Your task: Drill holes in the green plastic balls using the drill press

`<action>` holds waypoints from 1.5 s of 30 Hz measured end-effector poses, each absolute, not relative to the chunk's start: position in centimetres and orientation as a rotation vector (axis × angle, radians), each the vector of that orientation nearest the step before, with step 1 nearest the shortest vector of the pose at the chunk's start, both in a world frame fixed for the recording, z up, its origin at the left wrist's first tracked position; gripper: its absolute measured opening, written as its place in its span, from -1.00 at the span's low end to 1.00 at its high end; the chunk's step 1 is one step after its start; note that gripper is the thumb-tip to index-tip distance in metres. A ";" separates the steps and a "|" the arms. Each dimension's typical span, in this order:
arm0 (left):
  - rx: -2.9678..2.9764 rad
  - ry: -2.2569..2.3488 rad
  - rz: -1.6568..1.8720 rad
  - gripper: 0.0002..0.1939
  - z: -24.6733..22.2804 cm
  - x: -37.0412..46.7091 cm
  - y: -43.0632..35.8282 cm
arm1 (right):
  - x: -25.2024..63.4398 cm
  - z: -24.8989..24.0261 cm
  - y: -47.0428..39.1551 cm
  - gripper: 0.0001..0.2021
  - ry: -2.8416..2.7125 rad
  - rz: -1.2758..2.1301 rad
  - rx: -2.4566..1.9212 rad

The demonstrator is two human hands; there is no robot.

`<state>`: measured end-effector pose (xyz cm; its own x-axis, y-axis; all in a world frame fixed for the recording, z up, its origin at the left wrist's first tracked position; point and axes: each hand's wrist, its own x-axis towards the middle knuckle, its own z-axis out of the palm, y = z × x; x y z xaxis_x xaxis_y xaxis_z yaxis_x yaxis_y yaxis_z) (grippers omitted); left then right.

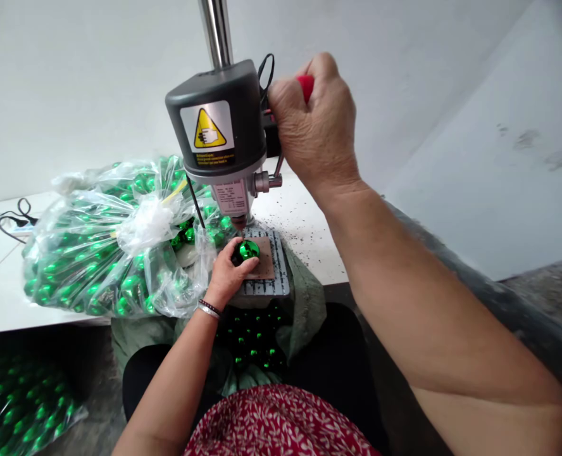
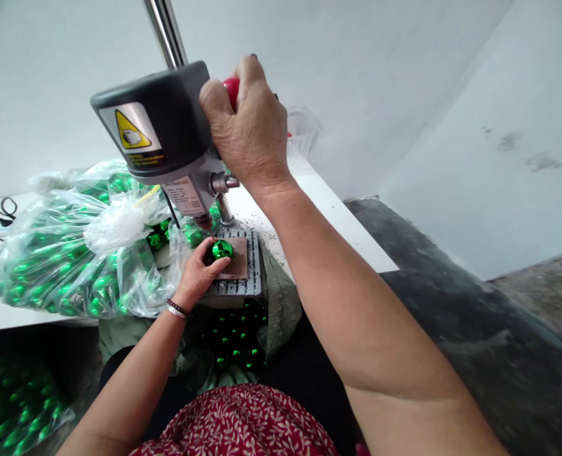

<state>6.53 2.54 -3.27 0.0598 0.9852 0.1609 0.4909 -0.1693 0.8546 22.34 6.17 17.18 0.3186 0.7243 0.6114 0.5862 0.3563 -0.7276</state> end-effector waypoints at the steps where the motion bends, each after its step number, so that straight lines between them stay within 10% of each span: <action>1: 1.744 1.503 1.018 -0.46 -3.3 6.5 2.6 | 22.4 17.2 6.2 -0.68 -1.354 0.133 -1.315; 45: 1.927 1.614 0.971 -0.50 -4.7 6.4 2.3 | 22.9 8.7 -0.5 -0.88 -1.391 -0.501 -1.273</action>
<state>6.42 2.35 -4.72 0.0708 0.9703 0.2314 0.6589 -0.2197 0.7194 22.87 -0.53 8.69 0.2128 0.3991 0.8919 0.8763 0.3258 -0.3549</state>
